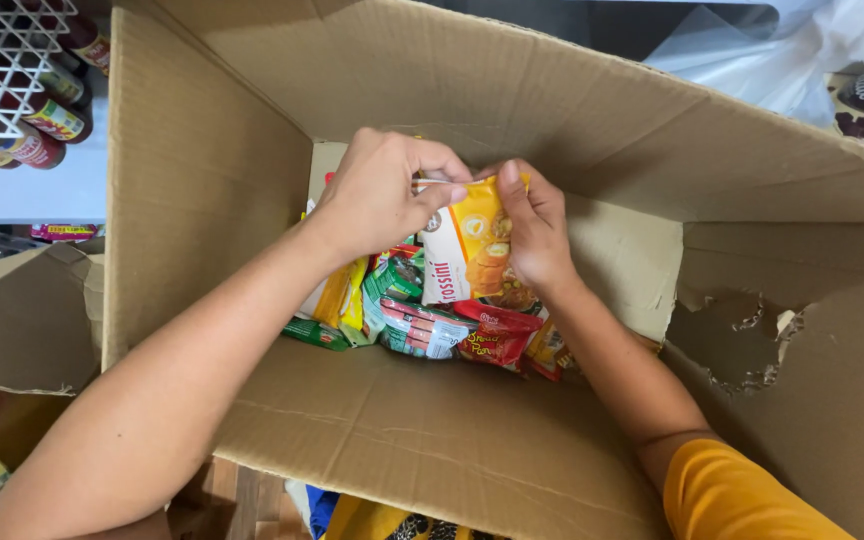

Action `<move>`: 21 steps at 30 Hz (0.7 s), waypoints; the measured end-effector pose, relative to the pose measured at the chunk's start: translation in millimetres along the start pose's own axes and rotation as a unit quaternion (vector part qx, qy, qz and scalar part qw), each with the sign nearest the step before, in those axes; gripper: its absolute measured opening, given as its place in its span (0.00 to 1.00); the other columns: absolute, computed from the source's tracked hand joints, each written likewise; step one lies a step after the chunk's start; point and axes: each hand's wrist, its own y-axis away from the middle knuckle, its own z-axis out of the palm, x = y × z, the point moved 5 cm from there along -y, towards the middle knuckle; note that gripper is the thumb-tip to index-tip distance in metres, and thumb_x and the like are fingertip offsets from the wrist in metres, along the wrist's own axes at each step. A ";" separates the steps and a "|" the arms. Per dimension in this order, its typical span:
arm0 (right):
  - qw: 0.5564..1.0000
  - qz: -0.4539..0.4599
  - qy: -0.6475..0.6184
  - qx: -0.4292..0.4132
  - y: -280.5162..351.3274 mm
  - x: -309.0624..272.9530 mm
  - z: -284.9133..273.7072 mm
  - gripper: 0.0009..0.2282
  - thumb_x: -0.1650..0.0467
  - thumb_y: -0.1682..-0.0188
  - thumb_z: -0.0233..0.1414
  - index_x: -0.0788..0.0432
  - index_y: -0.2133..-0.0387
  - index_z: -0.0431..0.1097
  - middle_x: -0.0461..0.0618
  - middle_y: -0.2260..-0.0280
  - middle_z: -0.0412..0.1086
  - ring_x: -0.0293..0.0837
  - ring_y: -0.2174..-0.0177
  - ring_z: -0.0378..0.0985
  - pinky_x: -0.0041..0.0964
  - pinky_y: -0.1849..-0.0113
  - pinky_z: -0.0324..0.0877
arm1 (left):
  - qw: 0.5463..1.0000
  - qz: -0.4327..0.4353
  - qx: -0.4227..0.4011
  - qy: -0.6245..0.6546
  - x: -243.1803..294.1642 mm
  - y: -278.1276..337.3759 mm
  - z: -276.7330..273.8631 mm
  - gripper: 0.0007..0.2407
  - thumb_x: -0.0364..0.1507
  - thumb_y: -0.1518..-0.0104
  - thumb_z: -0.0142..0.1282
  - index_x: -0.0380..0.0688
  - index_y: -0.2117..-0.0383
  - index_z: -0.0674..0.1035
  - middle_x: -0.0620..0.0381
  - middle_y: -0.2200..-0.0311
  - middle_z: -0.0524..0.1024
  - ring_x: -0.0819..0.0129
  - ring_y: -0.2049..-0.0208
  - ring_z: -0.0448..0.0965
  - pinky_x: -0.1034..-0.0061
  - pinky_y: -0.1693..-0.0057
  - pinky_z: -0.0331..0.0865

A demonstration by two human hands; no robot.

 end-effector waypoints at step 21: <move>0.976 0.046 -0.212 0.036 -10.4 3.7 -18.3 0.11 0.70 0.40 0.52 0.59 0.47 0.67 0.48 0.51 0.73 0.40 0.52 0.77 0.39 0.49 0.74 | 0.938 -0.203 -0.263 0.102 -37.9 11.8 34.9 0.18 0.37 0.52 0.66 0.37 0.59 0.83 0.52 0.68 0.86 0.63 0.70 0.85 0.67 0.62 0.80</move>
